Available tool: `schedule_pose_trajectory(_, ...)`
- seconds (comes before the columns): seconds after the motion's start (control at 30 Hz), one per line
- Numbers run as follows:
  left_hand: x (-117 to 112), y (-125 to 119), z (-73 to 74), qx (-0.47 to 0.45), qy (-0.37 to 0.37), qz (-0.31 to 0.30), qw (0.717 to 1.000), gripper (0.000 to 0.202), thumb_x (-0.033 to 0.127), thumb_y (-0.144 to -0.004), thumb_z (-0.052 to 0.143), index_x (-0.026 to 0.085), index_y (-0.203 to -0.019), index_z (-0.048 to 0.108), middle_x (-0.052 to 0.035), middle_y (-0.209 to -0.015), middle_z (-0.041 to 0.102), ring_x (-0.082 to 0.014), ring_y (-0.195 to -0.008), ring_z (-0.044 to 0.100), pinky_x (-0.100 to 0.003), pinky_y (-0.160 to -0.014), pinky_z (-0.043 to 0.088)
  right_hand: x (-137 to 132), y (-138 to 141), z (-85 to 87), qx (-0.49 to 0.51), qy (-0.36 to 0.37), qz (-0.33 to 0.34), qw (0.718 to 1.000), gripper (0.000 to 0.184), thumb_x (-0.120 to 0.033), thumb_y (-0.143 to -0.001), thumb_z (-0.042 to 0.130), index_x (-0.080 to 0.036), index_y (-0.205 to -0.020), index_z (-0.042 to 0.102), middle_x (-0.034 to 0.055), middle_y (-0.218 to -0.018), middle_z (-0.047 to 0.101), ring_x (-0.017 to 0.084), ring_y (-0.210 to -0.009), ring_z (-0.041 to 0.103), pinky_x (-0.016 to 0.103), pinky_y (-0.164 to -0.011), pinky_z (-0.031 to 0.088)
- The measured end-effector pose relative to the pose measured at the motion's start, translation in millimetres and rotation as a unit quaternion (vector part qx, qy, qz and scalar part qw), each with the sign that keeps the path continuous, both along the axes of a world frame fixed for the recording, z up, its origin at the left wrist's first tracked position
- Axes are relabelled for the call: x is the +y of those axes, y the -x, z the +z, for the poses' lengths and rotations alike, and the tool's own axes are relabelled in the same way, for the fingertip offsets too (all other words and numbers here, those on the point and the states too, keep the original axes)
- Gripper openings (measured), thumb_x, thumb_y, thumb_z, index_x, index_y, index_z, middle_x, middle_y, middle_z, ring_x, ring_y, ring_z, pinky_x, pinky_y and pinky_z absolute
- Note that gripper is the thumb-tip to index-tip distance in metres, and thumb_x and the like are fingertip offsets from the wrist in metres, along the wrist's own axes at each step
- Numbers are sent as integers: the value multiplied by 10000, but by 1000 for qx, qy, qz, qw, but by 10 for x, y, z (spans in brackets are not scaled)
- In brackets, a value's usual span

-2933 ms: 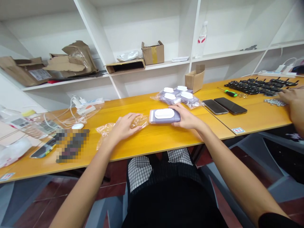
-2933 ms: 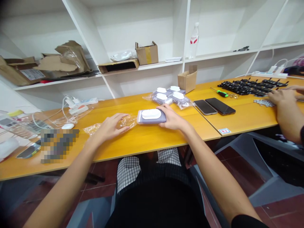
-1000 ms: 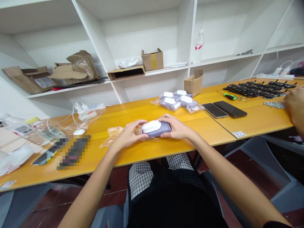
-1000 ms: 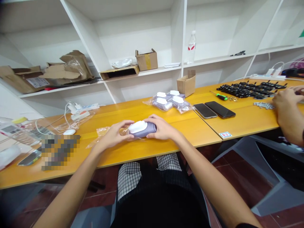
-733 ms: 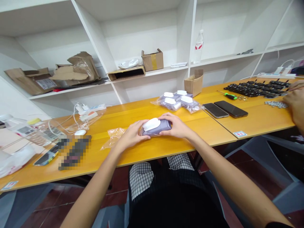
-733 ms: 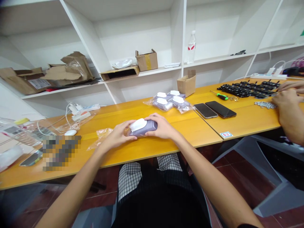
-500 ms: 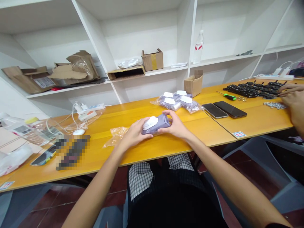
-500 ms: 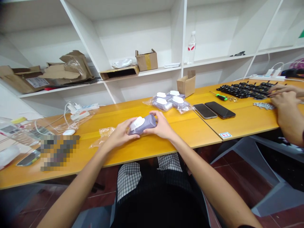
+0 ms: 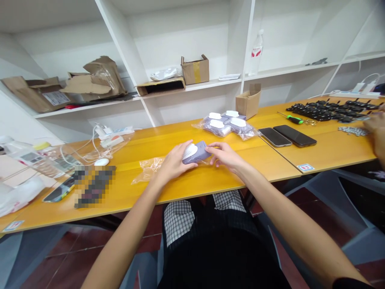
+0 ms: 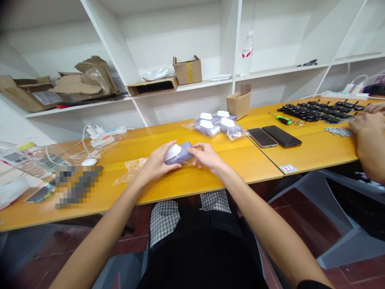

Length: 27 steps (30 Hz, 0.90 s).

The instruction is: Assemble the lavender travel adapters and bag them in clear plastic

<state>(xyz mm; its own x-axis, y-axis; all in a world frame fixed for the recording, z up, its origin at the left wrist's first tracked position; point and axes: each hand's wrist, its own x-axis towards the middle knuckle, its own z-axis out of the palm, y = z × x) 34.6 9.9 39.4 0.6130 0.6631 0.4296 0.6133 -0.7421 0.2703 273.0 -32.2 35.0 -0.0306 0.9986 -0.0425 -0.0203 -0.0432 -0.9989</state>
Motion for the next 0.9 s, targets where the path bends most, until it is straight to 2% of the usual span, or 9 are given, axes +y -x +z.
schedule_pose_trajectory(0.1,-15,-29,30,13,-13,3,1000,885,475,-849,813,287,-1582,353,-130,-1530,548,-362,-1385,543,-550,-1157,459,-48,-9,61,-16,11,37,999,374,-449,-900,728,-208,-1168,628,112,-929,726,126,-453,566,257,-319,303)
schedule_pose_trajectory(0.2,-21,-52,71,26,-30,-6,999,856,463,-860,803,303,-1574,357,-122,-1511,560,-359,-1358,559,-543,-1140,465,-80,-67,123,50,47,99,993,341,-471,-917,685,-229,-1152,634,123,-1089,734,81,-416,514,243,-292,234)
schedule_pose_trajectory(0.3,-14,-105,111,45,-42,-16,998,836,440,-867,797,313,-1569,360,-122,-1495,574,-358,-1324,581,-541,-1114,474,-91,-110,146,120,84,159,976,308,-479,-928,662,-241,-1123,643,109,-1173,725,51,-416,486,218,-288,233)
schedule_pose_trajectory(0.47,-48,-368,107,92,-49,-31,994,802,397,-898,763,271,-1581,362,-138,-1447,615,-353,-1266,613,-523,-1081,482,-71,-38,78,127,94,185,970,268,-465,-928,669,-231,-1055,638,87,-1014,719,78,-447,549,189,-279,217)
schedule_pose_trajectory(0.6,-137,-518,109,119,-30,-42,992,785,422,-922,730,237,-1590,362,-161,-1470,609,-371,-1320,589,-537,-1099,463,-14,-6,5,116,115,147,976,179,-381,-946,658,-218,-1007,614,62,-885,695,68,-417,504,170,-283,213)
schedule_pose_trajectory(0.67,-157,-449,159,101,-27,-54,993,850,463,-898,753,262,-1609,331,-152,-1560,535,-365,-1409,526,-530,-1158,422,20,-36,-15,124,121,133,976,150,-349,-962,643,-204,-992,618,64,-915,704,39,-401,450,163,-292,226)
schedule_pose_trajectory(0.73,-139,-283,226,83,-25,-36,996,939,505,-858,785,270,-1628,301,-157,-1616,471,-377,-1457,476,-536,-1196,382,48,-77,-22,129,124,130,975,154,-345,-965,650,-196,-1003,636,72,-972,713,25,-408,438,162,-297,239)
schedule_pose_trajectory(0.83,-66,16,283,100,16,22,995,983,577,-814,795,258,-1622,335,-176,-1603,487,-427,-1408,513,-580,-1152,410,74,-114,-17,107,113,126,980,182,-356,-955,676,-192,-1033,672,104,-1052,718,42,-441,484,175,-289,234)
schedule_pose_trajectory(0.9,-28,149,257,125,59,43,989,927,569,-810,791,244,-1589,406,-183,-1532,564,-429,-1322,586,-568,-1087,465,79,-112,-11,88,99,119,984,187,-356,-945,687,-186,-1024,689,123,-1063,716,56,-451,499,193,-284,221)
